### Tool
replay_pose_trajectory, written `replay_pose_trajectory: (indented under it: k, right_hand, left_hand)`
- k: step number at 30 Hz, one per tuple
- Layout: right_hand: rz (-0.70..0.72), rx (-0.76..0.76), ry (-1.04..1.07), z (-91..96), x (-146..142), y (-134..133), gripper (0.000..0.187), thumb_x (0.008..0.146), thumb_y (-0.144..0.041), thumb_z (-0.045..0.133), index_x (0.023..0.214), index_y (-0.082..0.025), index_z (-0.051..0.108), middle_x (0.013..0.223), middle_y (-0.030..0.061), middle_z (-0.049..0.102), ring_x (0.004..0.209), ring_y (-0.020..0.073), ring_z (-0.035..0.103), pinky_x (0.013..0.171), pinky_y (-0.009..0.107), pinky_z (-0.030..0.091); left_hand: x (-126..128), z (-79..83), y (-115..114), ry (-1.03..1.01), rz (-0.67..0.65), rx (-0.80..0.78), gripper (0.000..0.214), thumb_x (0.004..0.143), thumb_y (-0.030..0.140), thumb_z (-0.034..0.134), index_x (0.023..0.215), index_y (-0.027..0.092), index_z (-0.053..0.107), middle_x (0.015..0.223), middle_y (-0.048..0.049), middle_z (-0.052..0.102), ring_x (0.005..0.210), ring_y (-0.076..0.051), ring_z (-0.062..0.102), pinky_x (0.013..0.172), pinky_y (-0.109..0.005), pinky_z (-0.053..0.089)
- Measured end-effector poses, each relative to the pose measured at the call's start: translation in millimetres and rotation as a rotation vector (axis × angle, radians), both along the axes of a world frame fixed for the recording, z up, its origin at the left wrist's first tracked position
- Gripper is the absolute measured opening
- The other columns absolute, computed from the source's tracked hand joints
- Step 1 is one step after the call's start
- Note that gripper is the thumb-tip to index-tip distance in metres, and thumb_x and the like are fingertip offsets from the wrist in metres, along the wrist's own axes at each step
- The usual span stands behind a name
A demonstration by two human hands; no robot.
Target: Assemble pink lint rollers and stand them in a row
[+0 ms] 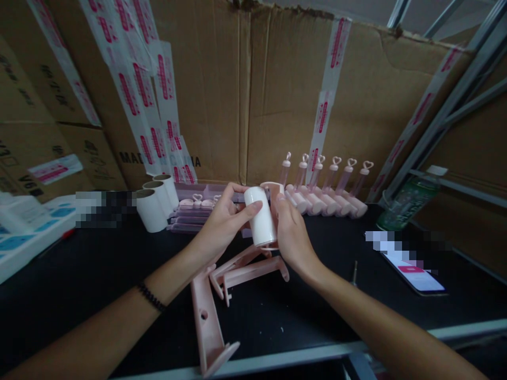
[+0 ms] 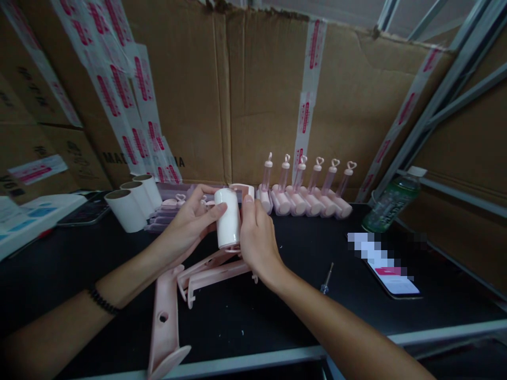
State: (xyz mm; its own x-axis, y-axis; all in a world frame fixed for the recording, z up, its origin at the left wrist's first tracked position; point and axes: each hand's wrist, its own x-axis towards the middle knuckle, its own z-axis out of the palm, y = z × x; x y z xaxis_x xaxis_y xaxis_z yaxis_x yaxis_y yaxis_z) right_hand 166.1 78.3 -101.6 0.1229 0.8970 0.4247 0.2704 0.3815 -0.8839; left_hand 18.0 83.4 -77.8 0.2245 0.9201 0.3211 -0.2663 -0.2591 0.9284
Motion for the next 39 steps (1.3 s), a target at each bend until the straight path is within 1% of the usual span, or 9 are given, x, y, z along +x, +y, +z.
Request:
replay_pose_trajectory:
  k: [8, 11, 15, 17, 20, 22, 25, 30, 39]
  right_hand:
    - [0.003, 0.056, 0.006, -1.3, -2.5, -1.9, 0.050, 0.104, -0.058, 0.029, 0.112, -0.021, 0.062, 0.094, 0.0113, 0.071, 0.095, 0.0266, 0.066, 0.079, 0.034, 0.047]
    - [0.046, 0.083, 0.059, 0.2, -5.8, -3.9, 0.044, 0.103, -0.055, 0.036, 0.122, -0.021, 0.057, 0.096, 0.0092, 0.071, 0.093, 0.0246, 0.067, 0.077, 0.033, 0.048]
    - [0.107, 0.135, 0.060, 4.9, -9.2, -6.5, 0.035, 0.103, -0.048, 0.043, 0.122, -0.022, 0.056, 0.102, 0.0067, 0.071, 0.093, 0.0216, 0.066, 0.078, 0.030, 0.048]
    - [0.124, 0.157, 0.025, 7.5, -9.6, -7.3, 0.032, 0.104, -0.046, 0.042, 0.118, -0.022, 0.059, 0.102, 0.0060, 0.070, 0.094, 0.0211, 0.065, 0.078, 0.030, 0.048]
    - [0.127, 0.173, -0.021, 11.9, -7.1, -7.4, 0.032, 0.104, -0.044, 0.041, 0.110, -0.022, 0.063, 0.096, 0.0049, 0.071, 0.089, 0.0208, 0.065, 0.076, 0.031, 0.048]
    - [0.122, 0.185, -0.061, 15.8, -3.5, -7.1, 0.032, 0.104, -0.043, 0.043, 0.109, -0.021, 0.066, 0.097, 0.0055, 0.071, 0.085, 0.0206, 0.064, 0.075, 0.031, 0.047]
    - [0.136, 0.243, -0.186, 22.1, 3.3, -5.7, 0.031, 0.104, -0.039, 0.044, 0.109, -0.021, 0.068, 0.101, 0.0070, 0.071, 0.088, 0.0215, 0.064, 0.077, 0.033, 0.046]
    - [0.123, 0.362, -0.400, 24.8, 10.4, -0.9, 0.033, 0.107, -0.032, 0.036, 0.104, -0.019, 0.066, 0.098, 0.0093, 0.068, 0.093, 0.0232, 0.062, 0.082, 0.035, 0.044]
    - [0.038, 0.351, -0.512, 23.5, 13.5, 0.9, 0.039, 0.108, -0.033, 0.030, 0.093, -0.017, 0.062, 0.089, 0.0090, 0.067, 0.080, 0.0218, 0.061, 0.073, 0.034, 0.040]
  left_hand:
    - [-0.9, 5.3, -1.2, 0.057, -0.011, 0.048, 0.038, 0.080, 0.032, 0.080, 0.108, 0.023, 0.055, 0.091, -0.0006, 0.069, 0.083, -0.016, 0.065, 0.070, -0.023, 0.052]
    - [-6.8, 9.2, 0.1, 0.076, -0.018, 0.037, 0.041, 0.084, 0.035, 0.075, 0.121, 0.025, 0.061, 0.107, -0.0039, 0.072, 0.087, -0.017, 0.066, 0.072, -0.024, 0.051]
    - [-16.9, 13.6, 2.6, 0.189, 0.004, 0.027, 0.054, 0.089, 0.039, 0.067, 0.141, 0.026, 0.059, 0.130, -0.0066, 0.069, 0.095, -0.020, 0.066, 0.074, -0.025, 0.049]
    - [-19.2, 14.5, 2.1, 0.246, 0.043, 0.045, 0.053, 0.091, 0.040, 0.065, 0.142, 0.025, 0.059, 0.137, -0.0071, 0.066, 0.103, -0.022, 0.066, 0.079, -0.027, 0.049]
    - [-19.1, 14.2, 1.3, 0.313, 0.104, 0.121, 0.049, 0.093, 0.041, 0.062, 0.139, 0.024, 0.062, 0.142, -0.0076, 0.063, 0.120, -0.026, 0.062, 0.097, -0.032, 0.047]
    - [-18.9, 13.5, 2.7, 0.369, 0.127, 0.193, 0.049, 0.092, 0.041, 0.064, 0.137, 0.023, 0.062, 0.143, -0.0082, 0.062, 0.126, -0.026, 0.059, 0.108, -0.036, 0.042]
    - [-21.3, 13.9, 6.6, 0.438, 0.128, 0.294, 0.050, 0.088, 0.037, 0.070, 0.134, 0.021, 0.064, 0.139, -0.0093, 0.065, 0.128, -0.027, 0.059, 0.114, -0.039, 0.038]
    - [-24.8, 19.4, 8.1, 0.527, 0.080, 0.399, 0.041, 0.089, 0.032, 0.068, 0.129, 0.021, 0.068, 0.127, -0.0067, 0.071, 0.122, -0.027, 0.063, 0.110, -0.040, 0.044]
    - [-19.9, 20.6, 4.9, 0.620, 0.065, 0.440, 0.042, 0.091, 0.033, 0.065, 0.132, 0.022, 0.067, 0.121, -0.0045, 0.074, 0.118, -0.027, 0.065, 0.105, -0.037, 0.048]
